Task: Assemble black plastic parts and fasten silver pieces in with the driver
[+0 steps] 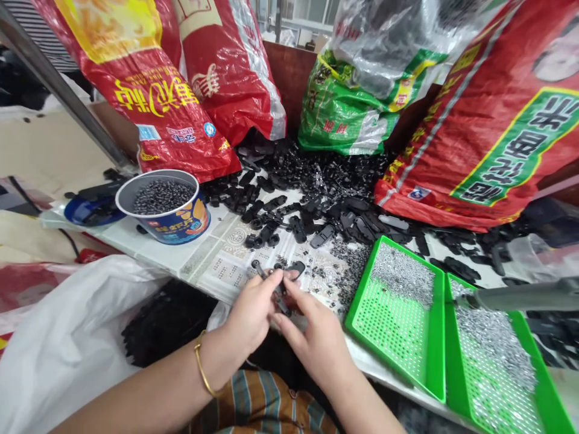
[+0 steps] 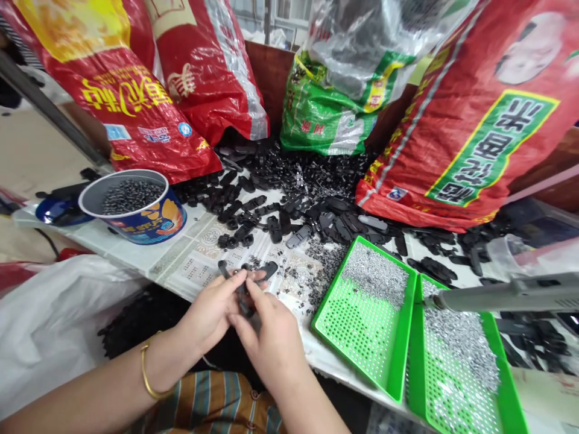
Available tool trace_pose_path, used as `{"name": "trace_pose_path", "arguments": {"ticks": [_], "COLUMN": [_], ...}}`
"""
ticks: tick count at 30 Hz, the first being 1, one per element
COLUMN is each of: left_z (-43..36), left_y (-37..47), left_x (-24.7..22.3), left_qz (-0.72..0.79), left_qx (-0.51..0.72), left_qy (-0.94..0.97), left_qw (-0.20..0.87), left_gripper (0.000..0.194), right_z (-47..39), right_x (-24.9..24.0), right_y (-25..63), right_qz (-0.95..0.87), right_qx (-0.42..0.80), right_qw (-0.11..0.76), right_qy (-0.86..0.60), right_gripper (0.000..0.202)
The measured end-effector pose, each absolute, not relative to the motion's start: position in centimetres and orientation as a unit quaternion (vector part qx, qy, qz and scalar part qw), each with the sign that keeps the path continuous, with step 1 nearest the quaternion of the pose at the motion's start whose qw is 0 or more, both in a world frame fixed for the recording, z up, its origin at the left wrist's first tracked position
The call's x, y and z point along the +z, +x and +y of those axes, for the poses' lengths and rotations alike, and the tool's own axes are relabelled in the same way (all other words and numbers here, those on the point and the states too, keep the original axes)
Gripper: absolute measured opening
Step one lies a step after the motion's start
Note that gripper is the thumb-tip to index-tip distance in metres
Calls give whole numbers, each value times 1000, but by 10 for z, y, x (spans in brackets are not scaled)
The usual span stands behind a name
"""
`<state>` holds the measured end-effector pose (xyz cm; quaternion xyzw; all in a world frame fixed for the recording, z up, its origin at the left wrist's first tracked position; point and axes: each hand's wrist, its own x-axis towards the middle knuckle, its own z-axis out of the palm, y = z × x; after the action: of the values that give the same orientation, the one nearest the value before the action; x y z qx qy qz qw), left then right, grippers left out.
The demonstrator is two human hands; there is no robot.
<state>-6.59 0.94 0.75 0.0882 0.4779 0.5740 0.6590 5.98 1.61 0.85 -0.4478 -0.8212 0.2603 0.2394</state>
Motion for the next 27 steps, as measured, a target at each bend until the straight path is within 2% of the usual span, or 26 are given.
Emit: {"name": "trace_pose_path", "arguments": {"ticks": [1,3,5,7,12,21,27], "left_z": [11,12,13,18,44,44,40], "left_y": [-72,-83,-89,-89,-88,-85,-76], "left_x": [7,6,3,-1,-4,-1,4], "left_qz": [493,514,520,518,546,478,489], "left_qx": [556,506,445,399,377,466,468], "left_qy": [106,161,217,257,315,245,220], "left_qw": [660,673,696,712,678,703,703], "left_gripper": [19,22,22,19,11,18,21], "right_z": [23,43,69,93,118,98,94], "right_x": [11,15,15,11,4,7,11], "right_y": [66,84,100,109,112,122,121], "right_qz": [-829,-817,-802,-813,-809,-705,-673], "right_qx": [243,130,24,-7,35,190,232], "right_qw": [224,200,133,88,95,222,251], "right_qy": [-451,-525,-582,-576,-579,-646,-656], "right_gripper": [38,26,25,20,11,25,19]}}
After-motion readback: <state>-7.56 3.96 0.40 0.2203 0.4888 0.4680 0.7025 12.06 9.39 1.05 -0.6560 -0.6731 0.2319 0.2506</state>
